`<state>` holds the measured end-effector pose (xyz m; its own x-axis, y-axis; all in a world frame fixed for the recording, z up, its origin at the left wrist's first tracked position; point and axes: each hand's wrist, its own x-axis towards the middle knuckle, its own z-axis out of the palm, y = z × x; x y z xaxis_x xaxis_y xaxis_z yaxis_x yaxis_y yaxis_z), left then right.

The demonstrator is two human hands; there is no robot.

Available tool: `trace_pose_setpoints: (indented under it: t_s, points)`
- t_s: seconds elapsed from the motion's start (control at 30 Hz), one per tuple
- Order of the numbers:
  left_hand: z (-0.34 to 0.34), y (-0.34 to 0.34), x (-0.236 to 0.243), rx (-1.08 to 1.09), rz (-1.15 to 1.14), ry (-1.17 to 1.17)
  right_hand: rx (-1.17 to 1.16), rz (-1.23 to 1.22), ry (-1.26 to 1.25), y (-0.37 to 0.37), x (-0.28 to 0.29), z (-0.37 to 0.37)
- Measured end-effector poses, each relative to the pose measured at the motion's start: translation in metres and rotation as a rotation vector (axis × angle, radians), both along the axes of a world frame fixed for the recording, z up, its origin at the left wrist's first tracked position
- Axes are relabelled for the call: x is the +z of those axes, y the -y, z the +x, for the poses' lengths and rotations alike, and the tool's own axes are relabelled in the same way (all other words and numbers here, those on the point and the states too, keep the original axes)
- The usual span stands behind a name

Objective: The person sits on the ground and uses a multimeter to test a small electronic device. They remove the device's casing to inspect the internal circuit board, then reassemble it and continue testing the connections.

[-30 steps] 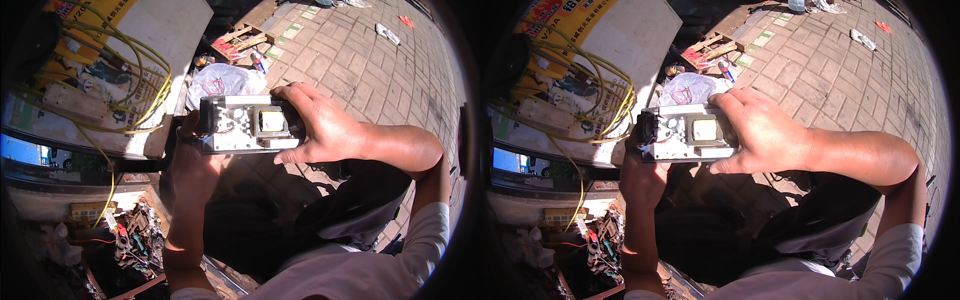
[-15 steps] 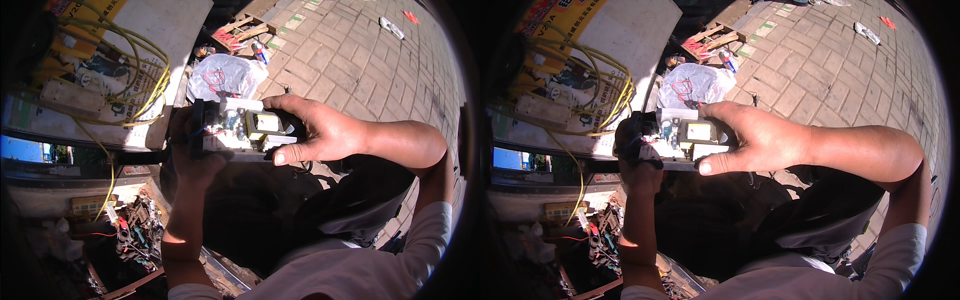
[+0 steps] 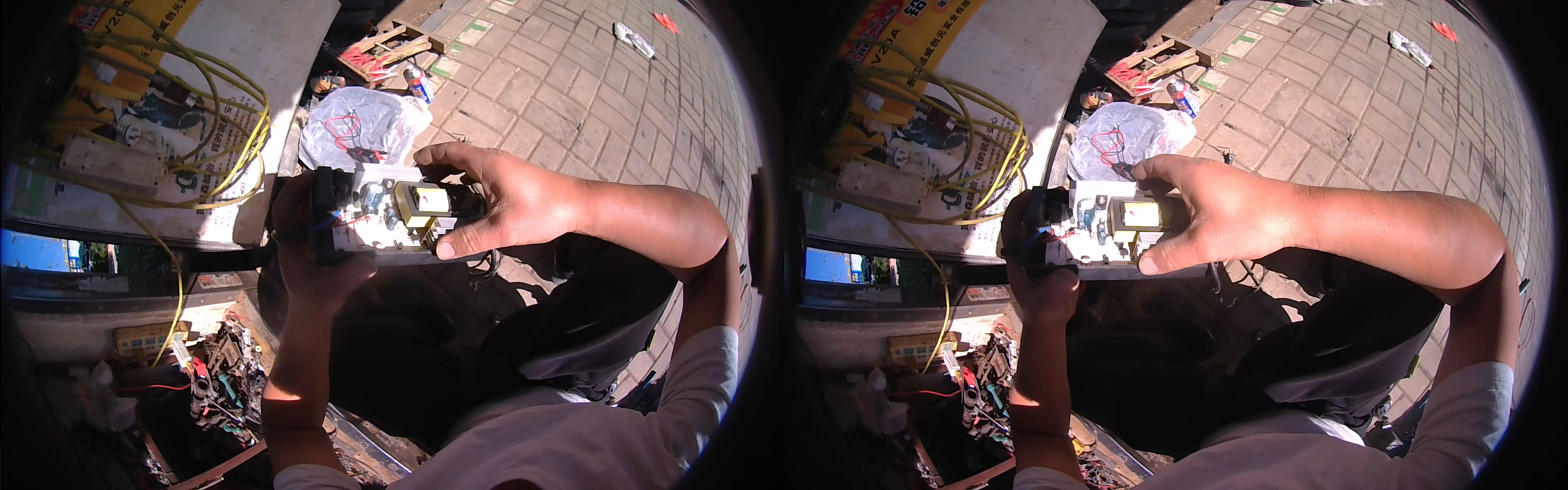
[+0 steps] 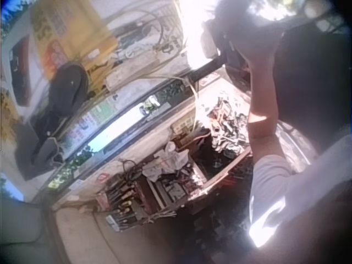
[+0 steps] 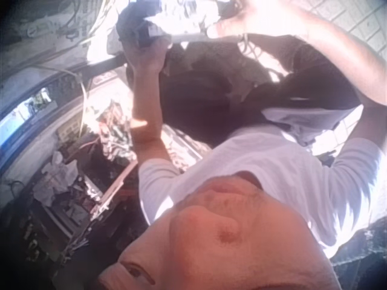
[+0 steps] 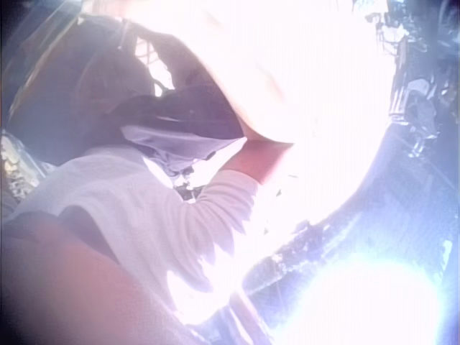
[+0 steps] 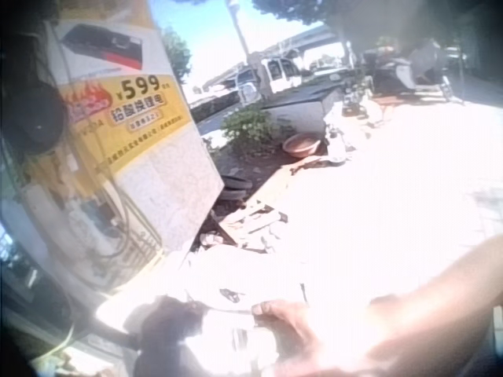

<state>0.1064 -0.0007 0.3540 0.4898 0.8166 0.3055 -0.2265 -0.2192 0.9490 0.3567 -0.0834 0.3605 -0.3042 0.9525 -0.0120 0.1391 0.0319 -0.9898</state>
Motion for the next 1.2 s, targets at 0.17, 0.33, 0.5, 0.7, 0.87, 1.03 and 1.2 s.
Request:
trace_pose_setpoints:
  t_s: [0.17,0.33,0.5,0.7,0.87,1.03,1.2]
  points:
    - [0.002,0.0,0.002,-0.066,0.087,-0.174,0.083,0.198,0.221,-0.001,0.001,-0.001]
    - [0.0,-0.002,0.003,-0.054,0.09,-0.233,-0.034,0.217,0.256,0.003,0.004,-0.002]
    - [-0.005,-0.012,0.003,-0.087,0.177,-0.331,-0.094,0.229,0.288,0.004,0.018,0.004]
    - [-0.005,-0.012,-0.002,-0.081,0.266,-0.478,-0.052,0.181,0.453,0.01,0.033,0.01]
    - [0.001,-0.01,-0.003,-0.001,0.164,-0.405,-0.148,0.35,0.572,0.013,0.036,0.004]
    - [0.004,-0.01,-0.002,-0.017,0.133,-0.359,-0.127,0.18,0.477,0.013,0.043,0.007]
    - [0.0,-0.007,-0.004,-0.034,0.11,-0.365,-0.044,0.089,0.353,0.01,0.037,0.01]
